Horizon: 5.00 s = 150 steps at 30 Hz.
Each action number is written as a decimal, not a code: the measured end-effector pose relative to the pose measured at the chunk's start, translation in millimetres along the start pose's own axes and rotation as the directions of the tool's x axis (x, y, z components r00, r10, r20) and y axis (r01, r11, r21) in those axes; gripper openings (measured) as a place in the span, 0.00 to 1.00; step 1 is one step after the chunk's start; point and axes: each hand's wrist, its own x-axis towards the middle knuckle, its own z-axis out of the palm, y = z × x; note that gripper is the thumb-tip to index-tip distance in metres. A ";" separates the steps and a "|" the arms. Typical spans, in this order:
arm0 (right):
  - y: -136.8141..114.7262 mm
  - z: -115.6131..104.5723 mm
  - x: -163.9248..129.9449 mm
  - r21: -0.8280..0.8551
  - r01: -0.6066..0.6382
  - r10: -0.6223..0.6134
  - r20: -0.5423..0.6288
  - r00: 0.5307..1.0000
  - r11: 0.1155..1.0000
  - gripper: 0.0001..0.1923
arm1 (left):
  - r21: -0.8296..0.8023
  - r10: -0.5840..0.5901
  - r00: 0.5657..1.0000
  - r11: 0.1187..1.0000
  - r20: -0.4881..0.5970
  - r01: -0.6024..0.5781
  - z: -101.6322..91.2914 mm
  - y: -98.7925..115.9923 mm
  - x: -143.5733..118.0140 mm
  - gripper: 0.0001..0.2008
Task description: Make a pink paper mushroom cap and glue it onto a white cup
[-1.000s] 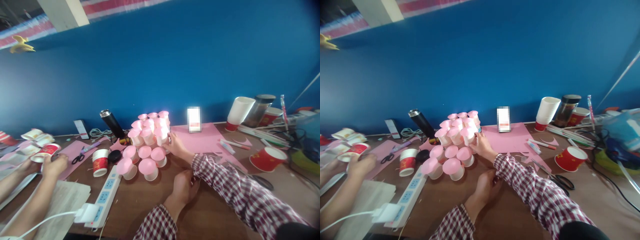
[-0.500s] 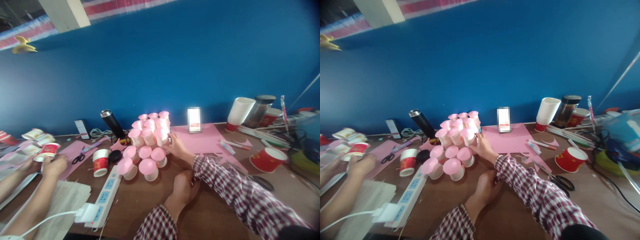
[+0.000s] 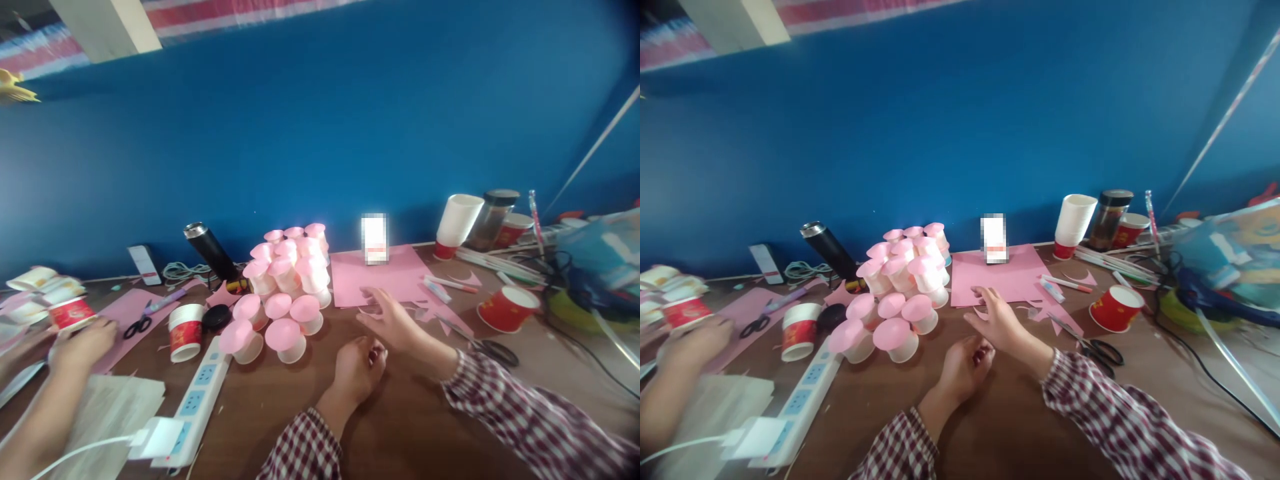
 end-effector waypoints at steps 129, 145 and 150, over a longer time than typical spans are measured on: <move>109.0 -226.6 96.6 -0.586 -0.490 0.120 -0.555 0.823 0.645 0.31 | -0.030 0.215 0.950 0.973 -0.226 -0.228 23.5 9.1 36.6 0.08; -31.0 -128.1 -3.9 -0.520 0.045 -0.098 -0.075 0.992 0.853 0.20 | -0.156 0.187 0.916 0.954 -0.354 -0.255 13.4 17.8 33.7 0.44; -31.1 -115.5 -1.4 -0.511 0.095 -0.103 0.013 0.995 0.854 0.25 | -0.218 0.114 0.927 0.955 -0.357 -0.202 12.2 18.0 33.2 0.41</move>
